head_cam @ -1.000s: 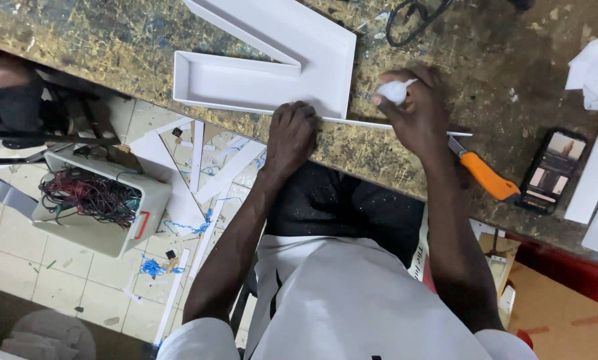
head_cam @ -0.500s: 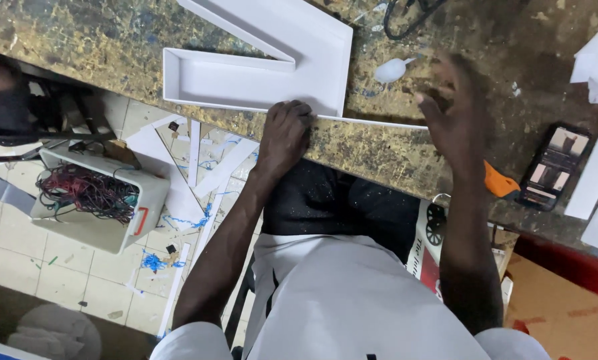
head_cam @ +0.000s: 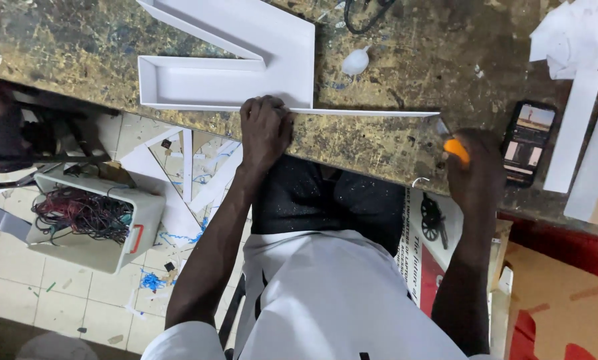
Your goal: The person assembles a large white acrylic letter by applying glue to the edges of the pieces and pressing them together. They use a utility knife to trim excess material from the joints and then peel protective film off a separate acrylic sheet.
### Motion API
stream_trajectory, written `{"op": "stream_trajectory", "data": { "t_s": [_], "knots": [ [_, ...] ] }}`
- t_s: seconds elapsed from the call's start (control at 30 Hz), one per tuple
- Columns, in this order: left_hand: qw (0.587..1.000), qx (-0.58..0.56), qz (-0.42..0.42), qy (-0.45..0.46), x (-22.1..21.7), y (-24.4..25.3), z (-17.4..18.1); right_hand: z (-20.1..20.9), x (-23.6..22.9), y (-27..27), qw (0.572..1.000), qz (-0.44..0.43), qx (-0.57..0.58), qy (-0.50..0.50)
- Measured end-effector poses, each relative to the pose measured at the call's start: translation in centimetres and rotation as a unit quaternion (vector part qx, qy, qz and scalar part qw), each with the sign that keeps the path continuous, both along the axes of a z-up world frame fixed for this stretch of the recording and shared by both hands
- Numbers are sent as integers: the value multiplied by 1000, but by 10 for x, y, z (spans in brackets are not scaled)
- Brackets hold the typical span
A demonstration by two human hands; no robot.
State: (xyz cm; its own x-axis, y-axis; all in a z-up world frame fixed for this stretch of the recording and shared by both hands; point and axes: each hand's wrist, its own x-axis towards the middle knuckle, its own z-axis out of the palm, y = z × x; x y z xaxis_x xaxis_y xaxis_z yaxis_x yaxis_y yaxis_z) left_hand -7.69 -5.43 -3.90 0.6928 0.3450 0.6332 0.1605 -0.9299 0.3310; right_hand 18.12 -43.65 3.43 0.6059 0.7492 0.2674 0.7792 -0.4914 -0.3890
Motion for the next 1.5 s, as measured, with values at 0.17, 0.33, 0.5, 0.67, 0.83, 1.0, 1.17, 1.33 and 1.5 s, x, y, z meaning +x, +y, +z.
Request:
{"op": "stream_trajectory", "data": {
  "t_s": [0.17, 0.33, 0.5, 0.67, 0.83, 1.0, 1.17, 1.33, 1.5],
  "knots": [
    [1000, 1, 12, 1, 1, -3, 9, -6, 4, -22, 984, -106, 128, 71],
    [1000, 3, 15, -1, 1, -6, 12, 52, -16, 58, 967, -60, 194, 155],
    [1000, 9, 5, -11, 1, -4, 13, 17, 50, 119, 974, 194, 112, -5],
    [999, -1, 29, 16, 2, -6, 8, 45, 13, 156, 988, 146, -12, 46],
    [998, 20, 6, -52, 9, 4, -11, 31, -52, 203, 948, 316, 29, -18],
    [996, -4, 49, 74, 1, -8, 14, 18, -60, 248, 927, 311, -176, -113],
    [1000, 10, 5, -5, -2, -5, 16, 14, -55, 260, 921, 305, -197, -141],
    [1000, 6, -10, -11, -1, -1, 17, 12, -52, 263, 923, 323, -164, -133],
    [1000, 19, 0, 12, -1, -2, 5, 19, -54, 267, 905, 307, -188, -229]
  ]
}}
